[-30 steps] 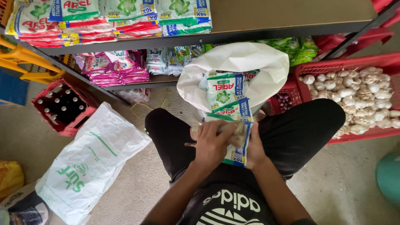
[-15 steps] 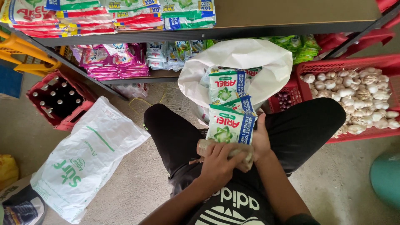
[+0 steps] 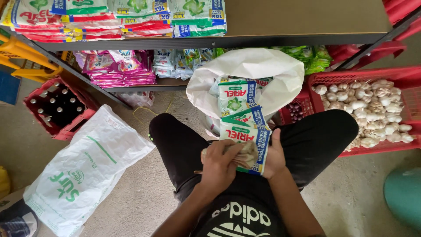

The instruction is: The person sits on the floor and sorts laundry detergent sachets from a white bag, wiping some of them with a cloth before placing them back or setting them aside.

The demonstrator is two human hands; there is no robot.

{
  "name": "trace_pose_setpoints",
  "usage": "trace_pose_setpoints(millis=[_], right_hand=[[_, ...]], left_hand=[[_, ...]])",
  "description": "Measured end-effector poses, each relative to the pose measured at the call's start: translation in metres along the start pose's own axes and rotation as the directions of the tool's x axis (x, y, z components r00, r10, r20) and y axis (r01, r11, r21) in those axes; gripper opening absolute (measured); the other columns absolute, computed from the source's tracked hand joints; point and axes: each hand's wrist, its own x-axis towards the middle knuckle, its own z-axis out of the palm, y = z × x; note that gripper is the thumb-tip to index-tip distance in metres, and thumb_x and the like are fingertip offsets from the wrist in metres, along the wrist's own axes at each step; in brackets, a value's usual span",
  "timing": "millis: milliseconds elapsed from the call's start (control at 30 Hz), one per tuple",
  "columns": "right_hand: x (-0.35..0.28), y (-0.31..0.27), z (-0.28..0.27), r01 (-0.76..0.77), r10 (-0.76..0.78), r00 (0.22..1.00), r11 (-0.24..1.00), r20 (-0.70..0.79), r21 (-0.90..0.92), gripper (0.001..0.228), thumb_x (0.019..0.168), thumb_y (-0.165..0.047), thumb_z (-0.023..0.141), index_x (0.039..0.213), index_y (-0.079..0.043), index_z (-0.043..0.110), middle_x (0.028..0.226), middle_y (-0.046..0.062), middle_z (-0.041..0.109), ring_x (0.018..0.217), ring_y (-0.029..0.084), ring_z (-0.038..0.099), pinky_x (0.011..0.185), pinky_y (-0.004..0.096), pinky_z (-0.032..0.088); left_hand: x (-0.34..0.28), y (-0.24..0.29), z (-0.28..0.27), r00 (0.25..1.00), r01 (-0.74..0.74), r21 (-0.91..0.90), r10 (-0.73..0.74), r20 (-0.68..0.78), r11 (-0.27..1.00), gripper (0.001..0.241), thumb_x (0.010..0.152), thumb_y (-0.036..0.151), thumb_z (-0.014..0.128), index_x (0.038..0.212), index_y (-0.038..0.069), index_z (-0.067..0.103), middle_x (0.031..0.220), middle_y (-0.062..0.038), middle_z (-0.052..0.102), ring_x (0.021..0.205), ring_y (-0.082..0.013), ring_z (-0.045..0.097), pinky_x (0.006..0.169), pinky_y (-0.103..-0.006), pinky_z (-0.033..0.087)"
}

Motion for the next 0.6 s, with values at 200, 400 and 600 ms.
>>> trace_pose_setpoints(millis=[200,400,600], right_hand=[[-0.009,-0.023,0.0,0.018,-0.02,0.999,0.997,0.029,0.077,0.1,0.097,-0.082,0.029,0.16,-0.005,0.034,0.153,0.03,0.045,0.135,0.05,0.049,0.111,0.062,0.04],[-0.006,-0.03,-0.004,0.052,-0.054,0.999,0.985,0.007,0.166,0.096,0.099,-0.078,0.036,0.157,-0.002,0.038,0.152,0.031,0.047,0.134,0.049,0.051,0.113,0.063,0.037],[-0.004,-0.026,-0.007,0.066,-0.053,0.987,0.994,-0.154,0.084,0.09,0.1,-0.075,0.038,0.152,-0.003,0.046,0.148,0.029,0.052,0.129,0.048,0.055,0.109,0.061,0.041]], left_hand=[[-0.027,-0.028,-0.035,0.971,0.225,-0.387,-0.171,0.169,0.894,0.053,0.066,-0.013,0.063,0.115,0.004,0.071,0.119,-0.009,0.065,0.111,-0.0264,0.055,0.095,-0.0343,0.046],[-0.062,-0.066,-0.028,0.839,0.485,-0.633,-0.116,0.532,0.603,0.064,0.072,-0.023,0.046,0.126,0.003,0.07,0.162,-0.015,0.029,0.131,-0.0304,0.053,0.103,-0.0366,0.049],[-0.039,-0.047,-0.025,0.878,0.427,-0.781,-0.002,0.479,0.456,0.042,0.098,0.036,0.068,0.124,0.003,0.071,0.139,-0.016,0.058,0.122,-0.0316,0.062,0.104,-0.0412,0.05]])
